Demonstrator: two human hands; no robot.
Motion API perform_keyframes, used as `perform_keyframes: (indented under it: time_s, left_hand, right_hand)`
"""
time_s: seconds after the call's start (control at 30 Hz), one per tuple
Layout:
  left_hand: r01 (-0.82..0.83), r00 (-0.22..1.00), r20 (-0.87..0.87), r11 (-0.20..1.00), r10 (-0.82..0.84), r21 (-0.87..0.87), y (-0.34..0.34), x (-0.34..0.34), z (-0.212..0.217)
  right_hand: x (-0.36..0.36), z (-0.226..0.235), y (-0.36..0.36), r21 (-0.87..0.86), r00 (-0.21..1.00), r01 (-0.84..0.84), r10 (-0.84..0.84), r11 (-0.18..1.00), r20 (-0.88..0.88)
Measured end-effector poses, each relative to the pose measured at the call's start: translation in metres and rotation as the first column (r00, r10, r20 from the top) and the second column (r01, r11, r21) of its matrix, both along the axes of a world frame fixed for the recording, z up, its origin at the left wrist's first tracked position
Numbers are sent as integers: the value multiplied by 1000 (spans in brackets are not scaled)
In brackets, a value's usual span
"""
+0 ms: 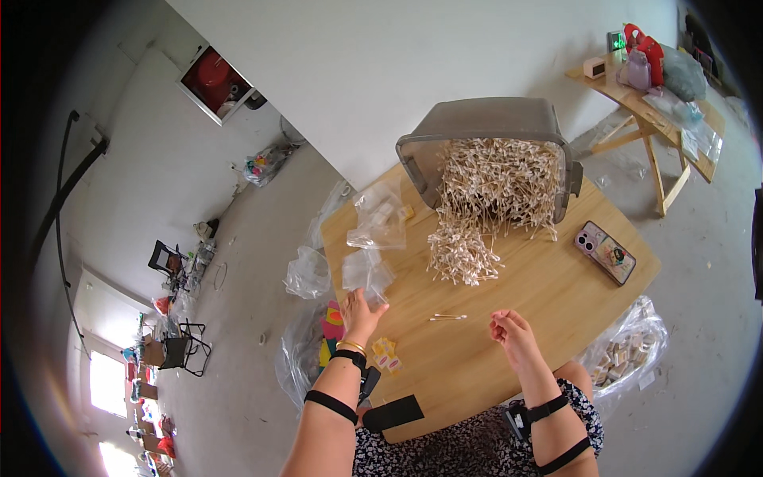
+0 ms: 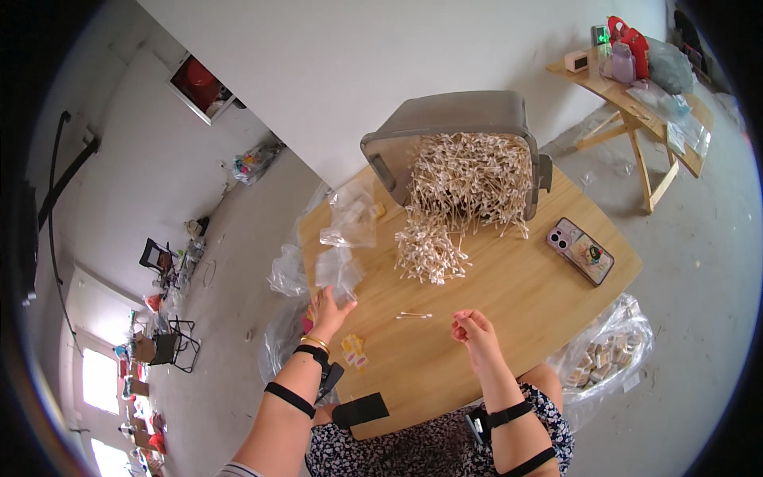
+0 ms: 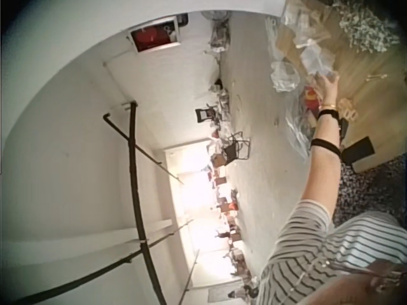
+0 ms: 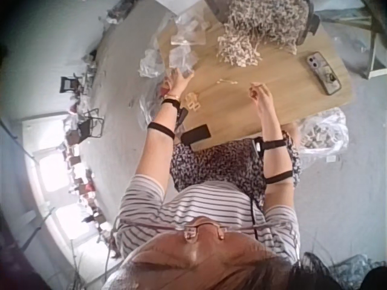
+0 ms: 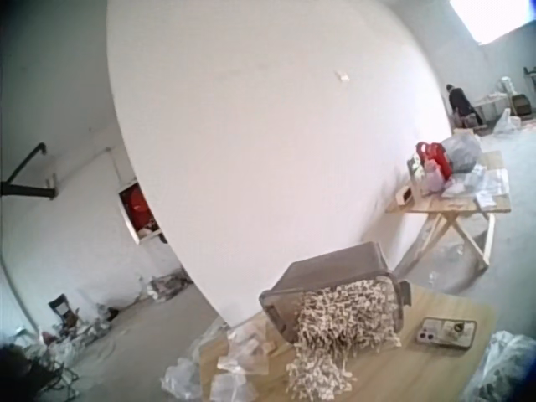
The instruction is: Sort and package cotton swabs into small plastic bags.
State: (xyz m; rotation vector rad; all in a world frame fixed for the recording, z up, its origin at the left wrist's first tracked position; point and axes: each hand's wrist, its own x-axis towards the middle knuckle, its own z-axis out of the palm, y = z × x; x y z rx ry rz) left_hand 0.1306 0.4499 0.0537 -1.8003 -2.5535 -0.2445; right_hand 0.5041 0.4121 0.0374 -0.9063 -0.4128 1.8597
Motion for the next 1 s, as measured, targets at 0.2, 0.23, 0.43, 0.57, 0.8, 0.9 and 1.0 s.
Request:
perform_keyframes:
  time_s: [0.2, 0.23, 0.43, 0.57, 0.8, 0.9, 1.0]
  left_hand:
    - [-16, 1000, 3, 1000, 16, -21, 4, 8, 2]
    - [-47, 999, 17, 999, 47, 2, 4, 13, 3]
    - [187, 653, 716, 969, -245, 160, -27, 45, 23]
    - [493, 529, 795, 870, -297, -3, -73, 102, 54]
    - [541, 632, 684, 839, -363, -56, -80, 176, 87]
    - [546, 684, 435, 806, -586, 229, -79, 181, 87]
    - [650, 689, 61, 654, -722, 387, -77, 198, 104]
  right_hand:
    - [-5, 2, 1, 29, 996, -59, 57, 998, 73]
    - [-3, 1, 2, 38, 995, -60, 57, 997, 77]
    - [-10, -18, -4, 194, 987, -111, 86, 975, 135]
    - [-30, -10, -9, 448, 942, -334, 279, 829, 188]
    - [-20, -3, -15, 500, 860, -489, 302, 715, 411]
    - [-12, 10, -15, 481, 764, -581, 238, 656, 599]
    - [-7, 6, -17, 489, 759, -496, 85, 717, 646]
